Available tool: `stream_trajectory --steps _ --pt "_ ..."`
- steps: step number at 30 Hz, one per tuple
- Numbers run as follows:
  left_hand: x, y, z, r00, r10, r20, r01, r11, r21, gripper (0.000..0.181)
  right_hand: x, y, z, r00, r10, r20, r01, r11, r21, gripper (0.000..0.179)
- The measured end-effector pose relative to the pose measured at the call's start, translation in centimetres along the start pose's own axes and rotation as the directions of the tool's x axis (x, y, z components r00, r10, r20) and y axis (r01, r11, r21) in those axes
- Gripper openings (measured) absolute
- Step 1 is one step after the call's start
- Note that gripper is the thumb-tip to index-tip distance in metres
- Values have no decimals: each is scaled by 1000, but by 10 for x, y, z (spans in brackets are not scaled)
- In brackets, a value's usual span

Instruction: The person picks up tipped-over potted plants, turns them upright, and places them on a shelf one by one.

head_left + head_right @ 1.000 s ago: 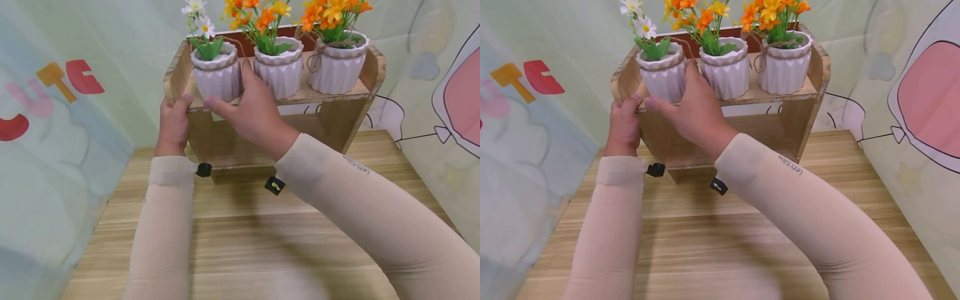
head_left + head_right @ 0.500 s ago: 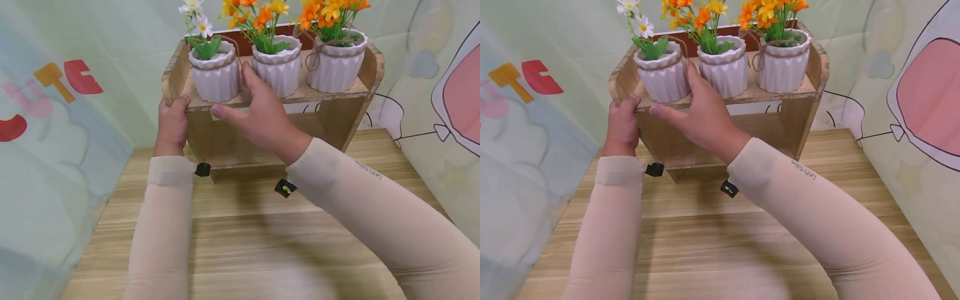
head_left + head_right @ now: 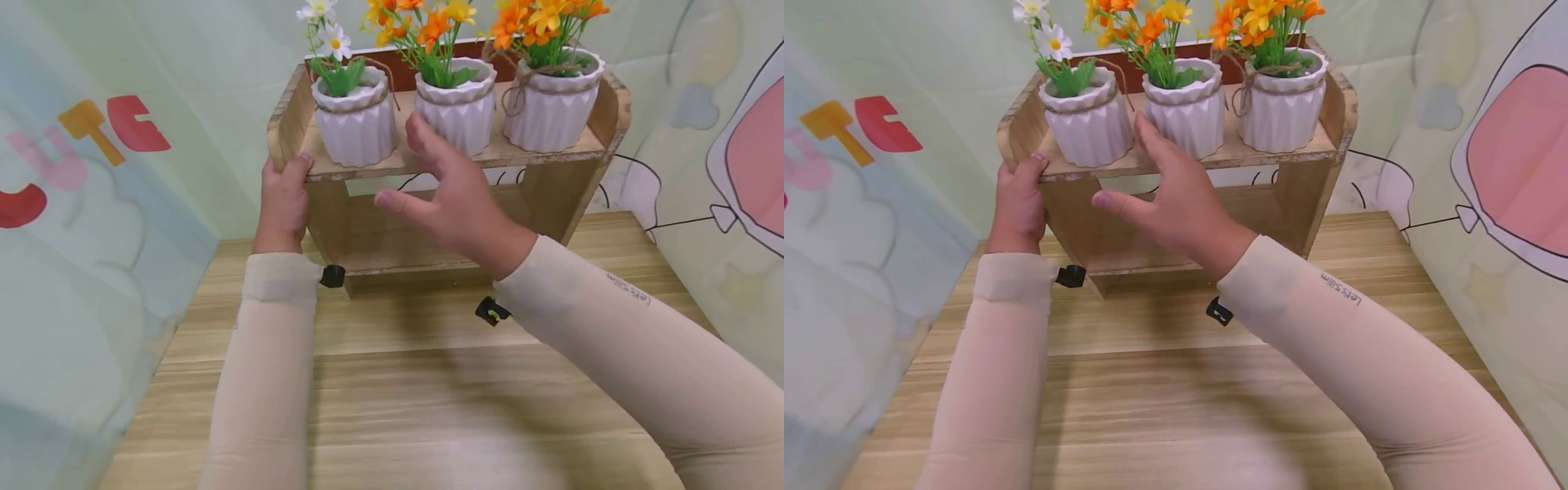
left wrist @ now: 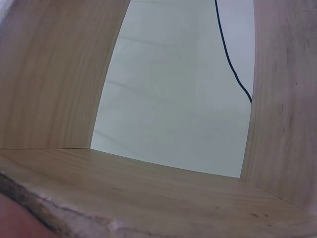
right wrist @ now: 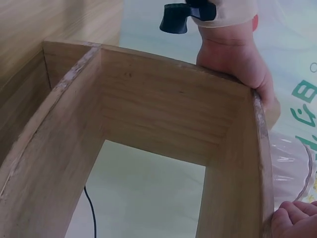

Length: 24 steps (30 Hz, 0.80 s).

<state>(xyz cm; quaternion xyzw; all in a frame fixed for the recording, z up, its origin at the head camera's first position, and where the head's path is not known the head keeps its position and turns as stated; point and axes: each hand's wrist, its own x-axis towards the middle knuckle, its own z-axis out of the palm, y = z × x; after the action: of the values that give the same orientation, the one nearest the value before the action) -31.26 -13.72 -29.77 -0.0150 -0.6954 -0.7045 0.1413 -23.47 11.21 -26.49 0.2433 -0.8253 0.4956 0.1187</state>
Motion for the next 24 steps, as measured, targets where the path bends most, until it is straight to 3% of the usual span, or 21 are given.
stream_trajectory --steps 6,14,24 --pt "0 0 0 1000 -9 -2 9 1000 6 57 -10 5 -5 999 -36 10 36 999 8 102" --pt "-1 1 0 1000 -14 4 14 1000 4 58 -35 26 -14 988 -155 -16 152 982 -117 100" --pt "0 1 0 1000 -15 7 15 1000 -7 57 -57 39 -23 988 -148 -34 139 970 -198 100"
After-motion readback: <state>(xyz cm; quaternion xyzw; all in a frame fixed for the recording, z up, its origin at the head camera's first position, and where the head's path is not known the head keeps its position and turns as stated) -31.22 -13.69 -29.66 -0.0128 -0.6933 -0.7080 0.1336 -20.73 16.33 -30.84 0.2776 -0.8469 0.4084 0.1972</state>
